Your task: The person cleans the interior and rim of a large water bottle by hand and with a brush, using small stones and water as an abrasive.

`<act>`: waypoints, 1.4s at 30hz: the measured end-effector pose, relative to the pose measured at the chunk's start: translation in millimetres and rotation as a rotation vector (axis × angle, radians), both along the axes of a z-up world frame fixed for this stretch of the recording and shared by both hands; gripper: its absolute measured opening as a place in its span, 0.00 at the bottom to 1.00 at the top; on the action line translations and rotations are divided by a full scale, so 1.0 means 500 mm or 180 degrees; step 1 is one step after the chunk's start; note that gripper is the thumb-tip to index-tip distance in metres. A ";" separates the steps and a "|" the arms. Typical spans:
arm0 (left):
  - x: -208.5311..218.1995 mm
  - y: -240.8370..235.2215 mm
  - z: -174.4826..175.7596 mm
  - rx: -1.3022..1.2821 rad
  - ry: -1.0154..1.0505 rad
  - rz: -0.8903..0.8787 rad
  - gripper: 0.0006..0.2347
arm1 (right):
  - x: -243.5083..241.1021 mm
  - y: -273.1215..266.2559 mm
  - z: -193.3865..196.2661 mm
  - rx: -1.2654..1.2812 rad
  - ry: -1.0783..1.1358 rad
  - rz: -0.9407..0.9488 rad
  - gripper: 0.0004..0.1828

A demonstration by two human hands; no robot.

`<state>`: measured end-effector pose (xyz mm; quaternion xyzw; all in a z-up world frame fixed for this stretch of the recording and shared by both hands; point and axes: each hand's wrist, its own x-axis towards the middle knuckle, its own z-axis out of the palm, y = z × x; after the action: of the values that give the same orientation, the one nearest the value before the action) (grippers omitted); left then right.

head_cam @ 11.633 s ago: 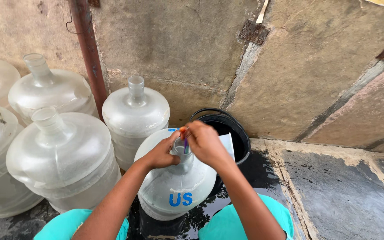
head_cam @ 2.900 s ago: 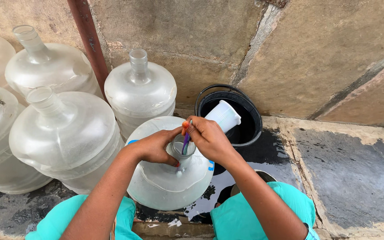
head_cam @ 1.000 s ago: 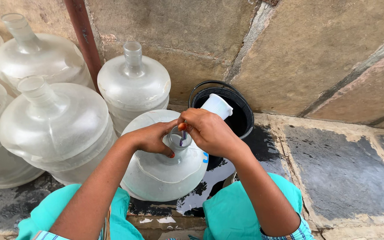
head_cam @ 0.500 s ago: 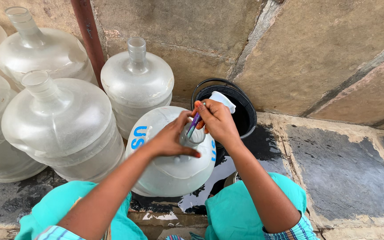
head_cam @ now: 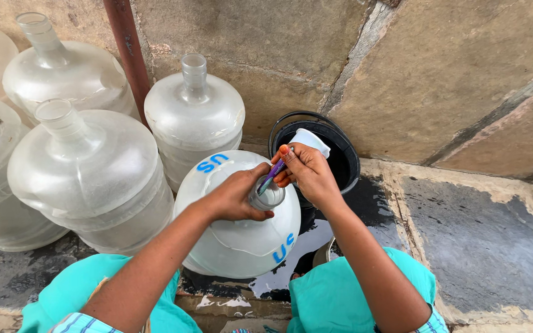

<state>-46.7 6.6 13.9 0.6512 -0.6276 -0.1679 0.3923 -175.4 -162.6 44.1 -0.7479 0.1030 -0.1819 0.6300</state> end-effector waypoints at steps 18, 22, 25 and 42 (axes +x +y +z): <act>0.009 0.005 0.030 0.1150 0.0290 -0.0027 0.39 | -0.015 0.109 0.096 -0.1685 0.0468 -0.0038 0.17; 0.013 0.009 0.032 0.0969 0.0403 -0.0125 0.39 | -0.026 0.106 0.124 -0.1562 0.0261 -0.0392 0.15; 0.020 0.010 0.028 0.0824 0.0567 -0.0362 0.35 | -0.087 0.111 0.170 -0.1675 -0.0252 -0.0582 0.15; 0.026 0.000 0.022 0.0914 0.0498 -0.0358 0.37 | -0.065 0.066 0.142 -0.1341 -0.0348 -0.0806 0.15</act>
<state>-33.6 6.4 24.7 0.6493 -0.6002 -0.3276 0.3329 -207.8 -129.4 115.1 -0.8329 0.1214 -0.3170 0.4371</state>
